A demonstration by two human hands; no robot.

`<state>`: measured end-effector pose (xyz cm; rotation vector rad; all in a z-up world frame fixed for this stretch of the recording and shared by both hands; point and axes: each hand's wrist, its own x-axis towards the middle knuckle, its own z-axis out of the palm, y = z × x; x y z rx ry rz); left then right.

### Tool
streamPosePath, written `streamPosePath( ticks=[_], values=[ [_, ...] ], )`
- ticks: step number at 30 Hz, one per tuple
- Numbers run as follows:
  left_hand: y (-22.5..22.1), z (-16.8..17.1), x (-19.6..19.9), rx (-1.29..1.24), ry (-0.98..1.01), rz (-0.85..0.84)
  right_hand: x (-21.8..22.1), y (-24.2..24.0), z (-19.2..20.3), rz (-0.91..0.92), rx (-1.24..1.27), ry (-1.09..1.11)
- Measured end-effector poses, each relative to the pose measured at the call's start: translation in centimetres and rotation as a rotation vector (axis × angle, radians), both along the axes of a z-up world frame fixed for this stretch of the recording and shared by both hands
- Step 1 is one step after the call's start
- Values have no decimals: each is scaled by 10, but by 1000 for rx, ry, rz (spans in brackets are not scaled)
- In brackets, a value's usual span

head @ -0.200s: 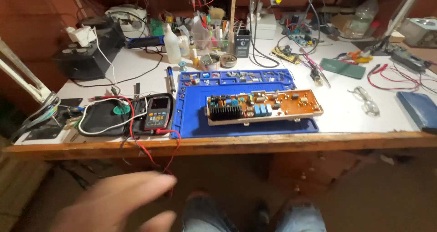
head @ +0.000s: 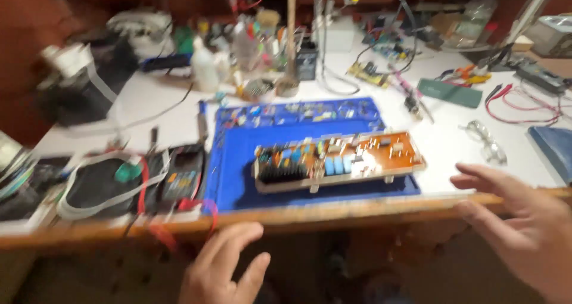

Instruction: The person unscrews an electronic control board from its plastic frame and then uses a brush to clean the board and housing.

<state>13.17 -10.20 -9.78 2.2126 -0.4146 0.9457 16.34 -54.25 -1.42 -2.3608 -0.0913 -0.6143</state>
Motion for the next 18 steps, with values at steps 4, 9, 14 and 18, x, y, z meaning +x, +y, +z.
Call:
streamPosePath(
  ticks=[4, 9, 14, 18],
  values=[
    [-15, -45, 68, -17, 77, 110, 76, -1, -59, -199, 235, 248],
    [-15, -87, 125, -135, 356, 260, 126, -6, -110, -323, 103, 234],
    [13, -193, 145, -85, 615, 314, 130, 5, -106, -303, 145, 406],
    [-1, -203, 217, -1058, 810, 468, 134, 6, -96, -56, 202, 220]
  ],
)
